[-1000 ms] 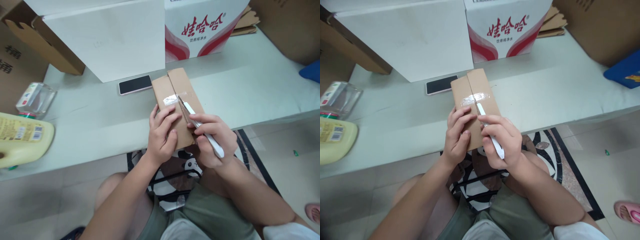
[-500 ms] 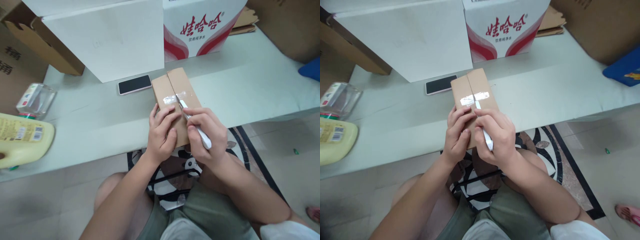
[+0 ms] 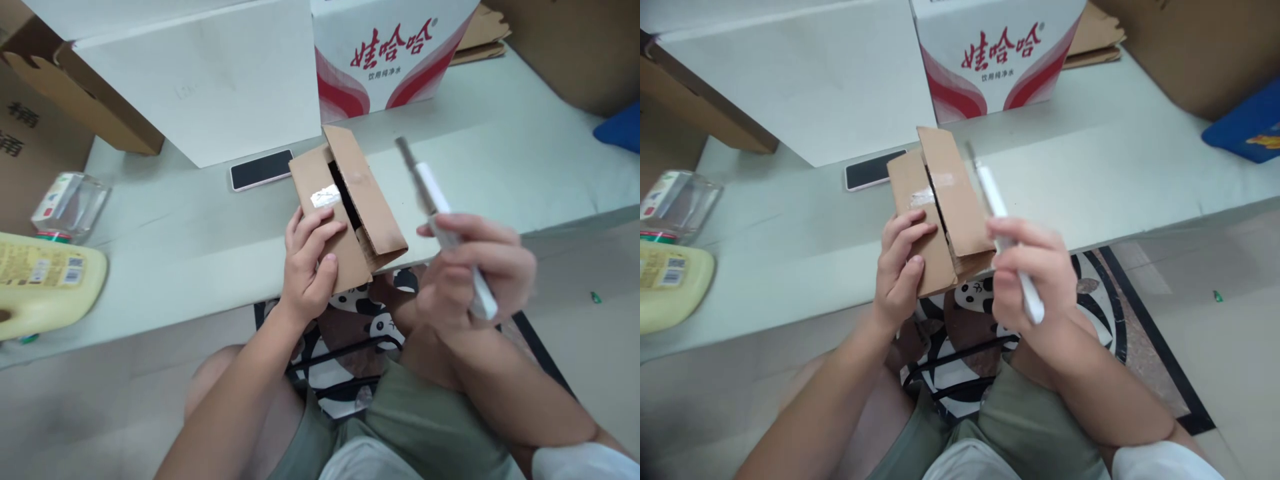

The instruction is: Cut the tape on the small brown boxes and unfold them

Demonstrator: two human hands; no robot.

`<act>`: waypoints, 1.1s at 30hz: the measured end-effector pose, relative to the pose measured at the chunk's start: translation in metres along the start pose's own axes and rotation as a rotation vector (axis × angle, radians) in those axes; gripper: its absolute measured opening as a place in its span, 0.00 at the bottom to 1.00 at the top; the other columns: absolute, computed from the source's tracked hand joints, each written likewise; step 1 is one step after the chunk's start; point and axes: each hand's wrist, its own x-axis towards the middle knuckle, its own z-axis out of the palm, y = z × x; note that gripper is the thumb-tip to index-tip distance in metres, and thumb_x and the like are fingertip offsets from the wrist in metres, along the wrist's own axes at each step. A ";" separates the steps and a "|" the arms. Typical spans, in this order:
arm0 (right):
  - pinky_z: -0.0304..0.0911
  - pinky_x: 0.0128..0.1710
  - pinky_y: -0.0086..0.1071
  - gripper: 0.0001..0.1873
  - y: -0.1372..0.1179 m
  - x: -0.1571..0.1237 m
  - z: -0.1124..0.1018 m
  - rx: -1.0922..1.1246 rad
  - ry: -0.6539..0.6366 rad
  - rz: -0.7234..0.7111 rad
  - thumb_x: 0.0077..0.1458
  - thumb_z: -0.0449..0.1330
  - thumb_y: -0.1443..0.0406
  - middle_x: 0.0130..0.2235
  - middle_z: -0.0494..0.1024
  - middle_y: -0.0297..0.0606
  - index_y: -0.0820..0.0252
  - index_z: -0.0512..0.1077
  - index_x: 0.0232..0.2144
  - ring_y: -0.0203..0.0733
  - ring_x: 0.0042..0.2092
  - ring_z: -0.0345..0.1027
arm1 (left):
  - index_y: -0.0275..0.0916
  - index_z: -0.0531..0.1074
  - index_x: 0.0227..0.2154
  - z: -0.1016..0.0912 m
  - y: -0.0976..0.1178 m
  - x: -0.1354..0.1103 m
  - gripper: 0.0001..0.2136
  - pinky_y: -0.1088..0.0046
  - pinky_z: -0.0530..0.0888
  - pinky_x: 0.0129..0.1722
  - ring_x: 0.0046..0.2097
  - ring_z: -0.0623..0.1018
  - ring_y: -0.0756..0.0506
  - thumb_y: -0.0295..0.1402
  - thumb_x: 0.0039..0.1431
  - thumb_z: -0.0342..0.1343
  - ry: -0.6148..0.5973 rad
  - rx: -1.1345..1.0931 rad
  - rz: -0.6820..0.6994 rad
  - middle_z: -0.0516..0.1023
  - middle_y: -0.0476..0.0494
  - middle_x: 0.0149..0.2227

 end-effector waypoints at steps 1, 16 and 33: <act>0.75 0.44 0.49 0.10 0.008 0.003 0.000 -0.004 0.068 -0.016 0.70 0.49 0.55 0.46 0.78 0.40 0.49 0.66 0.40 0.47 0.44 0.78 | 0.45 0.72 0.56 -0.001 -0.001 0.000 0.18 0.47 0.59 0.74 0.66 0.73 0.37 0.43 0.73 0.44 0.001 -0.005 0.004 0.75 0.39 0.63; 0.55 0.70 0.63 0.23 0.089 -0.001 0.031 -0.427 -0.541 0.607 0.65 0.50 0.52 0.62 0.77 0.53 0.58 0.80 0.44 0.62 0.69 0.63 | 0.46 0.75 0.56 -0.028 -0.030 0.001 0.19 0.49 0.65 0.71 0.68 0.70 0.35 0.48 0.71 0.50 -0.066 -0.179 -0.084 0.72 0.39 0.66; 0.69 0.62 0.53 0.39 0.059 -0.005 0.037 0.436 -0.297 0.714 0.50 0.62 0.32 0.57 0.80 0.42 0.50 0.72 0.53 0.57 0.60 0.73 | 0.42 0.78 0.34 -0.067 -0.059 -0.008 0.12 0.72 0.74 0.40 0.38 0.77 0.47 0.39 0.49 0.71 0.423 -0.583 -0.759 0.80 0.47 0.37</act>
